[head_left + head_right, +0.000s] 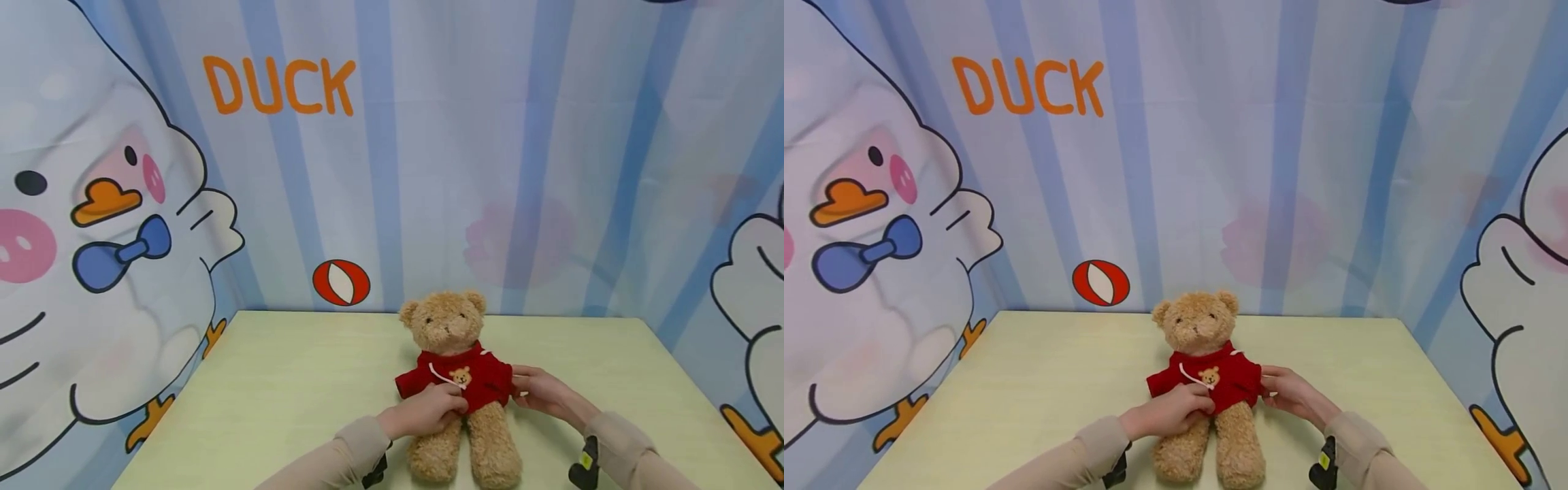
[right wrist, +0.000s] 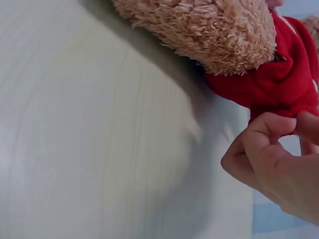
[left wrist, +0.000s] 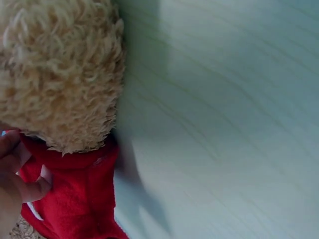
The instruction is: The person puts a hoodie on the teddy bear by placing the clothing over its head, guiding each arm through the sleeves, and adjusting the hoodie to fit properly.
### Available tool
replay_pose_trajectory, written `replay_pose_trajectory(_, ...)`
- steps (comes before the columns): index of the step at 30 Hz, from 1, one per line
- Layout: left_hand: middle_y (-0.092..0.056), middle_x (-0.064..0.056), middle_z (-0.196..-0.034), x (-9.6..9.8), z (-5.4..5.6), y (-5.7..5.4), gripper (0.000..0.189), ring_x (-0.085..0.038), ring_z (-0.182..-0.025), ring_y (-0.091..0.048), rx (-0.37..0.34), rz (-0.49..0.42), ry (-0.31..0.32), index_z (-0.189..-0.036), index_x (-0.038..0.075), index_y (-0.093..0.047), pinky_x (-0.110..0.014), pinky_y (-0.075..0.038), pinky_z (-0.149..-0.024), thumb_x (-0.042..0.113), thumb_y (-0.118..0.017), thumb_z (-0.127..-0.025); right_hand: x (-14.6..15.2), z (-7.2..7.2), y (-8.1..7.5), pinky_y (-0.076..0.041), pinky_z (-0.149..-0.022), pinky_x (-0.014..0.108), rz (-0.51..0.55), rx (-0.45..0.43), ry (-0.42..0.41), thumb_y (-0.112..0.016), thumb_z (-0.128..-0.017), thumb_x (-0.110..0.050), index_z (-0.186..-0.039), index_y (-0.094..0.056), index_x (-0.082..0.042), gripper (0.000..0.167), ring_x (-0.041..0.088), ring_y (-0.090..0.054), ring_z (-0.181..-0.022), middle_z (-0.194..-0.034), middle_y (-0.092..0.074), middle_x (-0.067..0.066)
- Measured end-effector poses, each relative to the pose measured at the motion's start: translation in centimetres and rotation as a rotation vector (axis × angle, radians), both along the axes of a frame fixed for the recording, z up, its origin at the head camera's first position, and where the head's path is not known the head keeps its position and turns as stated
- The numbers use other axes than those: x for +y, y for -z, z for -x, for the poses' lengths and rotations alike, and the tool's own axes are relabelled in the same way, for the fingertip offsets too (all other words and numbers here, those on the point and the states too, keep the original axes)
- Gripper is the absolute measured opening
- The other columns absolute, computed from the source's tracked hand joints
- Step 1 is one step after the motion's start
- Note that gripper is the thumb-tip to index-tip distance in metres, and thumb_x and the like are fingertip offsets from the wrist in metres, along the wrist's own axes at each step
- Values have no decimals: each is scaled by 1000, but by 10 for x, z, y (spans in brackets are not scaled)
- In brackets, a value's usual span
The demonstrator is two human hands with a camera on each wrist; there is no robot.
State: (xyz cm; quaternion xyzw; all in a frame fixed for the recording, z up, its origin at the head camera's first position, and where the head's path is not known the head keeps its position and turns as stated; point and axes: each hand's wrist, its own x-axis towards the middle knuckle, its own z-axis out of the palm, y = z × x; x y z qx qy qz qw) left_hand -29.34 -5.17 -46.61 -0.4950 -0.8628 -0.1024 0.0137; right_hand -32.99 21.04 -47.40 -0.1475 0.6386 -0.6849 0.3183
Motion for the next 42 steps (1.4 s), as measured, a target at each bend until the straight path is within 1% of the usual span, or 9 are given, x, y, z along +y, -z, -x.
replay_pose_trajectory(6,-51,4,-83,3,1,-4,11,-3,-76,-45,2,42,-6,-90,16,-61,-13,-36,-64,8,-55,-86,1,6,6,-37,-61,15,73,-102,38,-38,-95,-12,-97,-61,-22,25,2,-43,-67,-86,-57,-8)
replay_pose_trajectory(11,-52,5,-86,6,-2,-8,15,-3,-78,-46,12,122,-16,-94,16,-57,-12,-38,-66,7,-59,-83,1,11,0,-40,-59,15,21,-107,190,-42,-91,-6,-77,-59,-16,25,2,-44,-61,-71,-52,-7)
replay_pose_trajectory(14,-58,4,-101,7,-7,-11,31,-5,-89,-53,35,182,-30,-111,15,-55,-14,-43,-73,9,-61,-82,3,16,-7,-44,-58,17,-148,28,262,-48,-87,-5,-77,-62,-11,18,3,-46,-57,-67,-53,-8)
replay_pose_trajectory(18,-59,2,-114,8,-13,-16,48,-8,-97,-56,92,243,-31,-128,16,-47,-16,-45,-79,13,-62,-82,10,26,-16,-49,-61,26,-376,289,240,-51,-83,-4,-89,-60,5,14,7,-50,-59,-69,-55,-3)
replay_pose_trajectory(23,-61,5,-111,8,-16,-21,45,-5,-94,-58,100,277,-20,-124,17,-52,-12,-45,-76,12,-64,-81,16,35,-20,-52,-69,35,-399,472,160,-46,-87,-1,-93,-53,16,19,11,-56,-64,-73,-58,5)
replay_pose_trajectory(27,-61,6,-113,9,-19,-24,45,-4,-99,-57,38,291,-15,-124,17,-53,-11,-44,-78,11,-64,-80,14,38,-15,-53,-69,37,-424,581,229,-45,-88,1,-94,-54,14,17,14,-59,-65,-74,-59,9)
replay_pose_trajectory(32,-58,5,-116,1,-22,-18,47,-5,-102,-54,33,221,-42,-126,16,-50,-13,-43,-84,11,-63,-81,5,35,-7,-51,-60,39,-453,625,259,-39,-93,-7,-102,-48,3,16,13,-48,-57,-67,-48,8)
replay_pose_trajectory(36,-57,2,-107,-6,-22,-2,40,-7,-97,-52,56,54,-97,-125,15,-51,-14,-42,-82,12,-58,-85,-1,27,-4,-49,-53,35,-350,501,228,-28,-96,-9,-113,-38,4,23,9,-36,-51,-63,-38,4)
replay_pose_trajectory(42,-46,-3,-113,-5,-28,11,34,-21,-101,-35,108,-212,-434,-114,24,-56,-38,-25,-77,36,-59,-83,-7,20,-5,-53,-68,31,-237,363,299,-25,-96,-9,-125,-31,14,37,8,-50,-54,-62,-42,-2)
